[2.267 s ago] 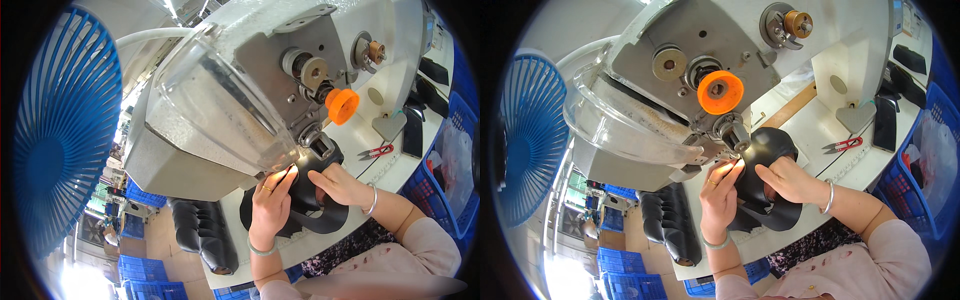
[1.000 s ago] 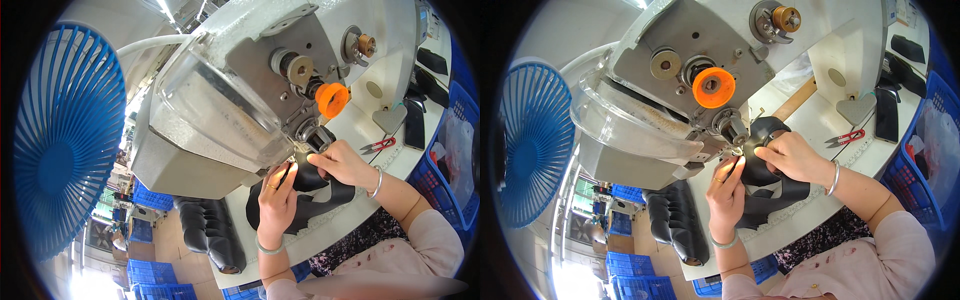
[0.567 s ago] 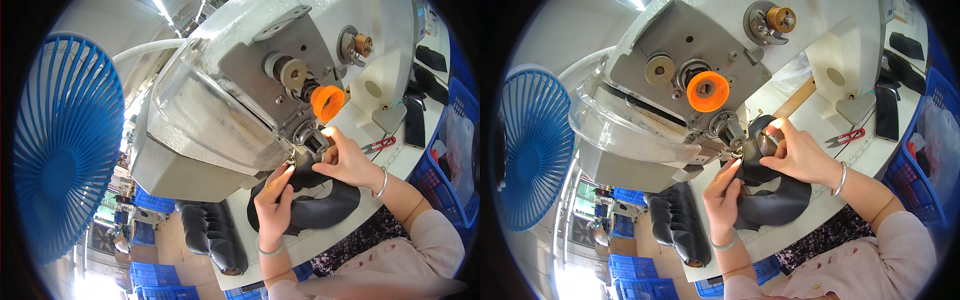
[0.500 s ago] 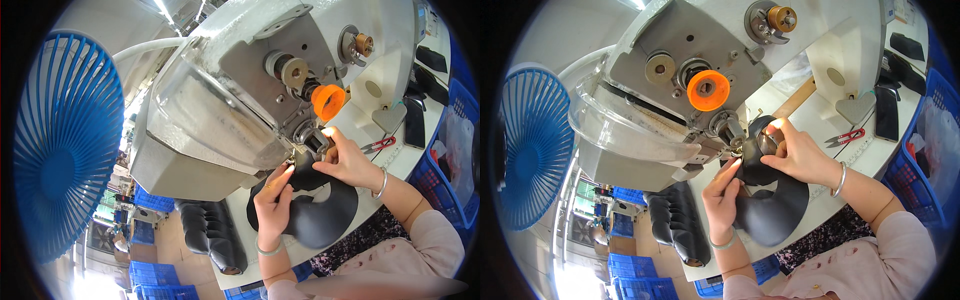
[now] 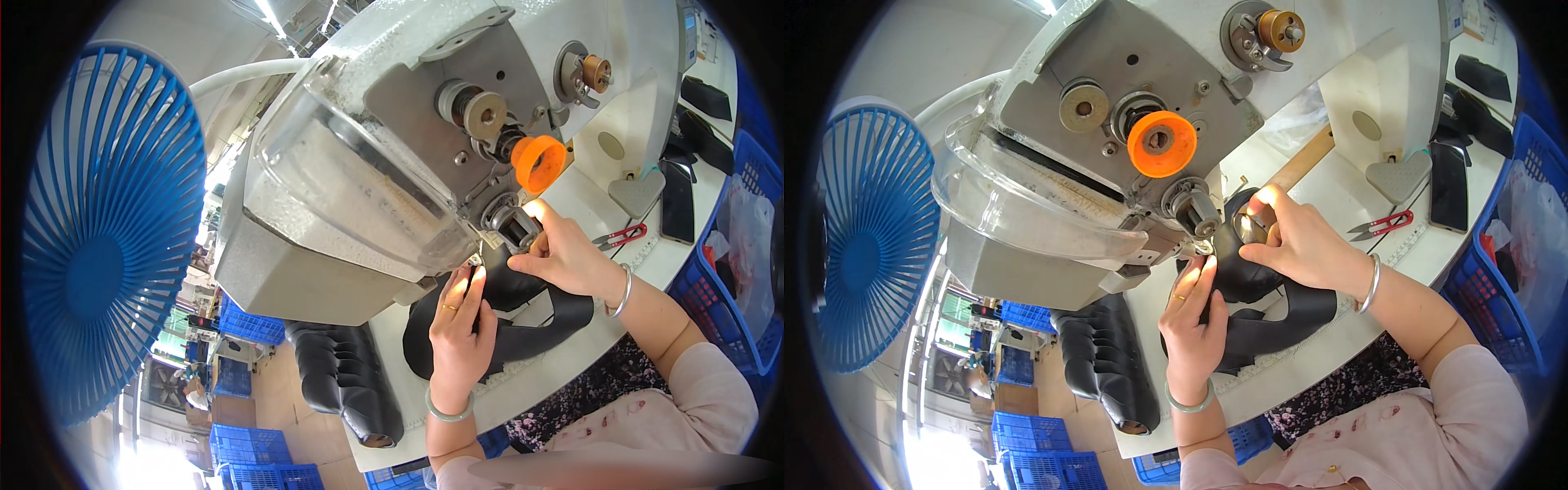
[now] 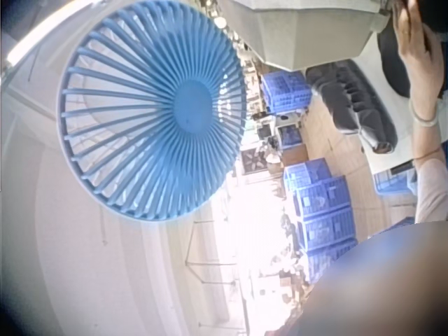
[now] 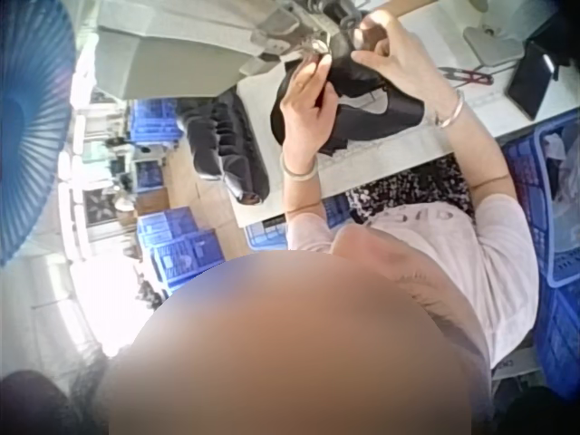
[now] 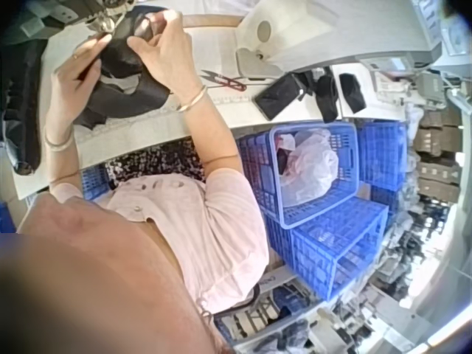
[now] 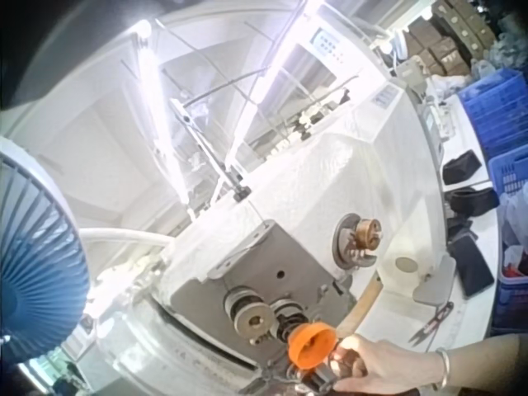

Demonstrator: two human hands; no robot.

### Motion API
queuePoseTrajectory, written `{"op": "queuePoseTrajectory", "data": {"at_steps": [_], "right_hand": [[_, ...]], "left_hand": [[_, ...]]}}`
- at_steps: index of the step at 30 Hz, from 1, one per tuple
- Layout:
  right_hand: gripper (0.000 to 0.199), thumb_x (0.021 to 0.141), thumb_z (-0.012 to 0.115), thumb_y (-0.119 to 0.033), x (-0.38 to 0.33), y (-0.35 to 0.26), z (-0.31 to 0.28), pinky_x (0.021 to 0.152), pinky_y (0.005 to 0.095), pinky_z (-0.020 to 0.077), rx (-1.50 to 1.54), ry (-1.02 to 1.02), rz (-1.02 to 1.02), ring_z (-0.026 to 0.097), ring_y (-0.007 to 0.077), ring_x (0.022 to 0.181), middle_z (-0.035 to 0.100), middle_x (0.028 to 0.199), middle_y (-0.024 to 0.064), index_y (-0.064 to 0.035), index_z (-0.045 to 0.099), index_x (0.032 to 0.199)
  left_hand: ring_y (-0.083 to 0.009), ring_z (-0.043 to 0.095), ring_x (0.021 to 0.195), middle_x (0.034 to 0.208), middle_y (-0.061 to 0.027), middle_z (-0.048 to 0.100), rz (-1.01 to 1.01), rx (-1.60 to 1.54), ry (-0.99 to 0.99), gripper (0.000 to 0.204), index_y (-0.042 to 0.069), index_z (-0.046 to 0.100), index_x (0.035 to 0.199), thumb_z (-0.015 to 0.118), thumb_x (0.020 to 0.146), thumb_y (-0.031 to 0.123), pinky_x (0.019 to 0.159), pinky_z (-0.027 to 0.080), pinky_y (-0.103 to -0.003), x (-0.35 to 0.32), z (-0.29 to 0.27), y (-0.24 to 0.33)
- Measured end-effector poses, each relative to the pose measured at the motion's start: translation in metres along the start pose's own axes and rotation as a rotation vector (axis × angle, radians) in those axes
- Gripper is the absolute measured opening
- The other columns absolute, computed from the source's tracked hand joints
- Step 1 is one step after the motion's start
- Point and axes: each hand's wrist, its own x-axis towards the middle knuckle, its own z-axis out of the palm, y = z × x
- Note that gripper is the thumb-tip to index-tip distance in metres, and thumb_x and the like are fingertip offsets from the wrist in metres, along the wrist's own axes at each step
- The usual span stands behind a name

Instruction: Stitching leather shoe components using an industrial sewing machine.

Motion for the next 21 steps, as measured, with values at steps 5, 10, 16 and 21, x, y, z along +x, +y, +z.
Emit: {"op": "queuePoseTrajectory", "data": {"at_steps": [5, 10, 16, 21], "right_hand": [[0.047, 0.078, 0.073, -0.027, 0.004, -0.001, -0.005, 0.054, 0.0334, 0.0442, -0.092, 0.014, -0.044, 0.061, 0.0240, 0.057, 0.060, 0.062, 0.0090, -0.0023, 0.046, 0.108], [0.050, 0.075, 0.074, -0.028, -0.007, 0.000, -0.011, 0.058, 0.0359, 0.0448, -0.417, 0.056, -0.222, 0.061, 0.0262, 0.060, 0.062, 0.064, 0.0065, -0.0056, 0.050, 0.112], [0.051, 0.076, 0.073, -0.023, -0.004, -0.001, -0.008, 0.059, 0.0357, 0.0436, -0.285, 0.044, -0.165, 0.061, 0.0253, 0.061, 0.062, 0.065, 0.0052, -0.0067, 0.050, 0.118], [0.051, 0.075, 0.072, -0.021, 0.005, -0.002, -0.013, 0.059, 0.0347, 0.0426, -0.258, -0.031, -0.167, 0.059, 0.0241, 0.062, 0.060, 0.065, 0.0053, -0.0067, 0.050, 0.119]], "left_hand": [[-0.0388, 0.056, 0.110, 0.109, -0.0230, 0.058, -0.026, 0.065, 0.029, 0.035, -0.007, 0.058, 0.112, 0.059, 0.077, -0.006, 0.091, 0.047, -0.041, -0.001, 0.006, 0.005], [-0.0367, 0.059, 0.106, 0.109, -0.0233, 0.061, -0.037, 0.134, 0.073, 0.035, -0.007, 0.059, 0.113, 0.062, 0.078, -0.002, 0.090, 0.048, -0.038, -0.003, 0.011, 0.011], [-0.0383, 0.058, 0.108, 0.109, -0.0241, 0.059, 0.017, 0.244, 0.096, 0.035, -0.009, 0.057, 0.112, 0.062, 0.078, -0.001, 0.088, 0.049, -0.039, -0.003, 0.017, 0.015], [-0.0389, 0.058, 0.106, 0.111, -0.0225, 0.056, 0.059, 0.362, 0.076, 0.037, -0.011, 0.054, 0.113, 0.062, 0.079, 0.003, 0.088, 0.051, -0.039, -0.002, 0.020, 0.016]]}}
